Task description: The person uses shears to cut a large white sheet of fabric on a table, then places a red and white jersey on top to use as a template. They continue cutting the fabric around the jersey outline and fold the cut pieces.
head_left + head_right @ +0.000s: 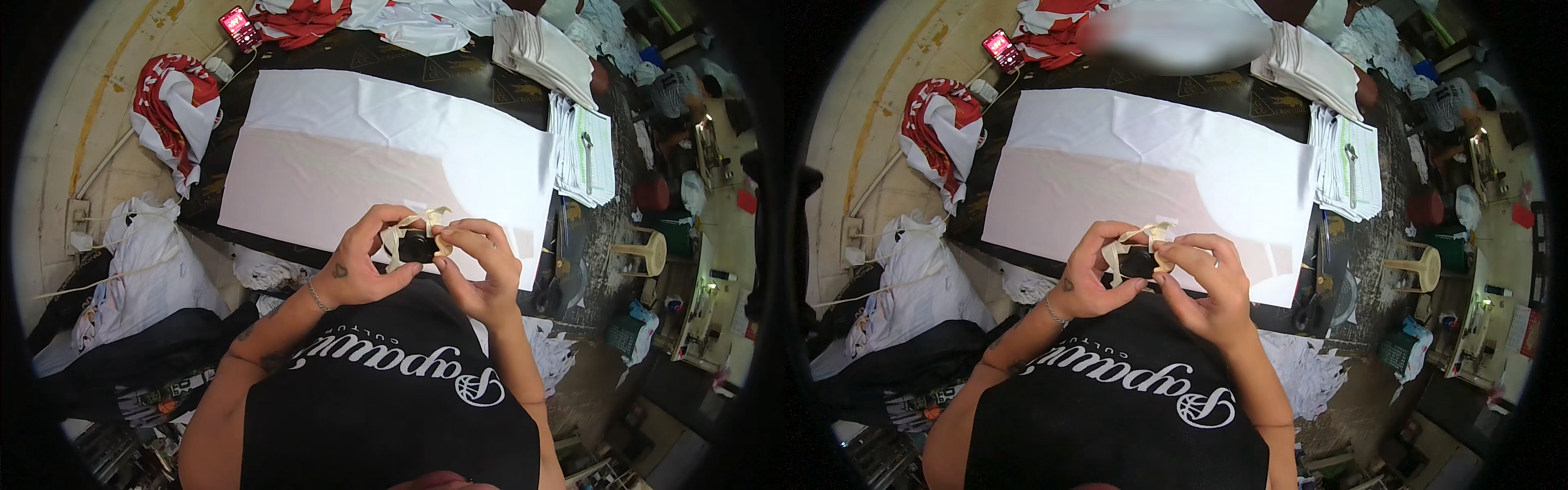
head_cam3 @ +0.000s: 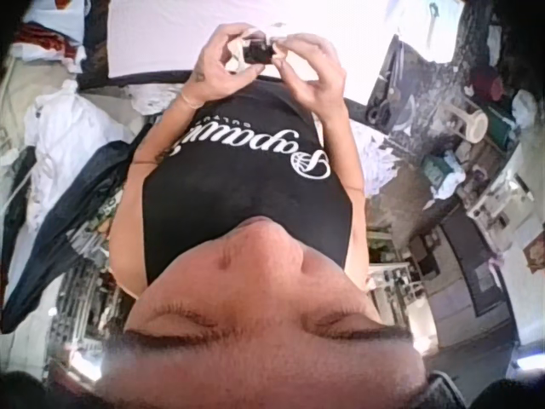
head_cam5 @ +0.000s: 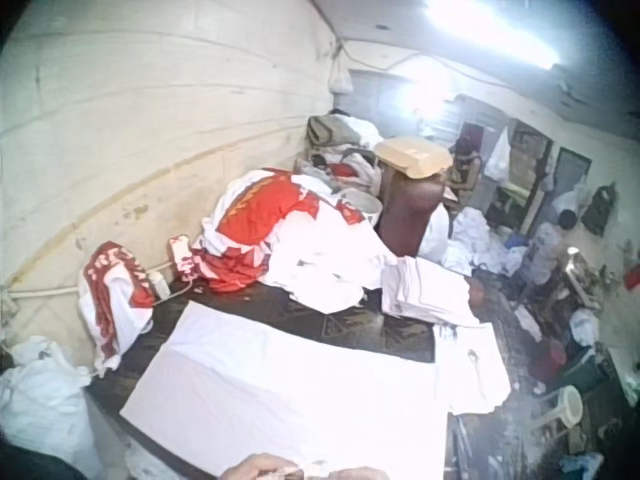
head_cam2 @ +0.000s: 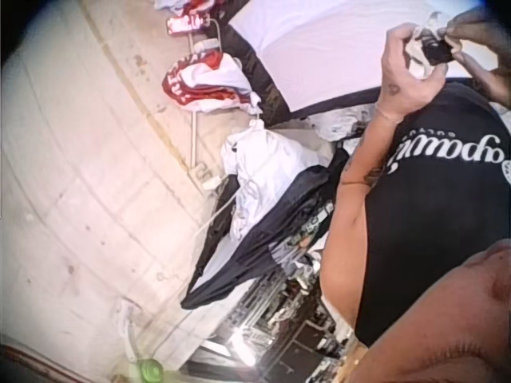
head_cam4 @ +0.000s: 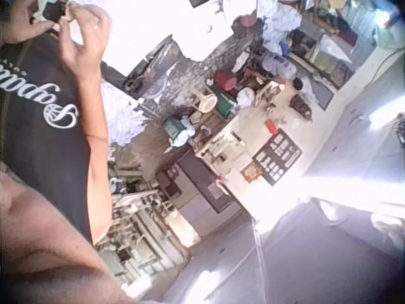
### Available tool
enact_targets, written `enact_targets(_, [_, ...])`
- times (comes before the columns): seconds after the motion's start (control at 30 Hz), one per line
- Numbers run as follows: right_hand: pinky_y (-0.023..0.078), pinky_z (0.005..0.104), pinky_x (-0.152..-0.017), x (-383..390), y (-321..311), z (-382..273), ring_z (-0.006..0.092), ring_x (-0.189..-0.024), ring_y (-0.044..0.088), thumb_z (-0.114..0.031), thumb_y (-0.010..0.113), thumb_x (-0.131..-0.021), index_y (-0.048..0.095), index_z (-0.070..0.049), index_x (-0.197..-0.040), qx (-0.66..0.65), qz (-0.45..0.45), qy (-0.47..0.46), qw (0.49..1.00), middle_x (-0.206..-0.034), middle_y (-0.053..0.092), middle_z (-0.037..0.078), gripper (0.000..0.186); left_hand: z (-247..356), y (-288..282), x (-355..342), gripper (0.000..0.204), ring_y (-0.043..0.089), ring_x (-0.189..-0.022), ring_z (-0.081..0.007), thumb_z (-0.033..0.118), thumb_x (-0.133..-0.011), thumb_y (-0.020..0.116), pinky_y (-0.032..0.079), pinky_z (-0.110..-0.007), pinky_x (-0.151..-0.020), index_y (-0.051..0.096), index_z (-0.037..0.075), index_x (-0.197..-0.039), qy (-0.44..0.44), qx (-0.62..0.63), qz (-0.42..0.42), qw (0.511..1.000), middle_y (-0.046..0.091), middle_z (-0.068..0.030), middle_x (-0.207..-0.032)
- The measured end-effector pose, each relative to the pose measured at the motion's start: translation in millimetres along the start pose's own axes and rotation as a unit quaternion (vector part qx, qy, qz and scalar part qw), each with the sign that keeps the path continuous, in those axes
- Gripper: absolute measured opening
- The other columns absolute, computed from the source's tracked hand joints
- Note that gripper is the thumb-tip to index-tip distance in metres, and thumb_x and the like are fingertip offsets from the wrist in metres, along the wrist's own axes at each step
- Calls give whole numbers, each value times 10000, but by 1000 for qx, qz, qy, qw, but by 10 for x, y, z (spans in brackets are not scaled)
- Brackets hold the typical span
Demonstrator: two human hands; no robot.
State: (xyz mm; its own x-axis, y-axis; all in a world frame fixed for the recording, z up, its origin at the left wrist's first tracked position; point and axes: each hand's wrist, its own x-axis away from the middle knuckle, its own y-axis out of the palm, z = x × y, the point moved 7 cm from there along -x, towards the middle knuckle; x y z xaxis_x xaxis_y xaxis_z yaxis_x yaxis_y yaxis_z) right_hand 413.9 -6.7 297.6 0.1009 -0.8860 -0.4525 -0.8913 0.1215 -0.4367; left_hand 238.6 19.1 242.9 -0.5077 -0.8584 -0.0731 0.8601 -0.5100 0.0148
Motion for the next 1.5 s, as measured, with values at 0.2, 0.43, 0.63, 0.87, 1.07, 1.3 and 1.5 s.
enact_targets(0.2, [556,378,-903,29,-18,-52,292,-1084,683,-12,857,-758,778,-55,-1082,43,-32,-17,998,-1187,734,112,336,90,6,-35,730,630,-1061,-131,-23,-836,735,539,-265,-880,494,40,-1523,11,-23,7,1000,593,-98,-1244])
enact_targets(0.43, [560,362,-928,59,86,64,267,-1056,720,32,845,-775,779,-29,-1091,-33,-46,113,992,-1104,741,132,329,122,-19,-88,549,604,-1165,-193,-20,-840,727,501,-311,-988,605,18,-1374,49,-71,-34,996,588,-109,-1274])
enact_targets(0.63, [546,372,-911,127,128,79,284,-1020,710,-11,860,-768,789,-71,-1079,-3,-55,153,987,-1103,753,83,325,-115,41,-67,294,650,-996,-117,63,-915,780,533,-268,-875,658,20,-1179,-106,78,-9,991,678,-51,-1084])
enact_targets(0.87, [526,390,-948,70,97,-110,282,-989,705,-14,873,-743,778,-94,-1042,74,-34,47,996,-1091,753,60,323,-131,40,-87,246,649,-911,-72,89,-920,805,545,-246,-799,658,32,-1109,-96,115,22,988,700,-19,-1023])
enact_targets(1.07, [566,368,-897,-4,6,55,267,-980,715,43,810,-790,773,-67,-1035,-172,19,220,960,-1091,731,122,271,41,16,-99,263,697,-945,-123,71,-894,815,566,-291,-808,664,36,-1107,-31,-22,20,999,725,-58,-1049])
enact_targets(1.3, [595,368,-828,-12,156,-175,241,-961,728,89,796,-792,800,-64,-1090,83,-63,-13,994,-1066,724,109,335,247,-94,-119,310,730,-959,-253,-38,-863,733,580,-342,-833,700,28,-1164,79,-186,89,975,732,-103,-1097])
enact_targets(1.5, [610,477,-974,172,252,-90,289,-994,742,72,807,-705,778,-36,-1100,83,-4,-48,995,-1072,742,110,411,116,-89,-103,392,708,-1027,-204,-68,-938,641,575,-341,-877,683,25,-1316,-29,-29,38,998,721,-108,-1141])
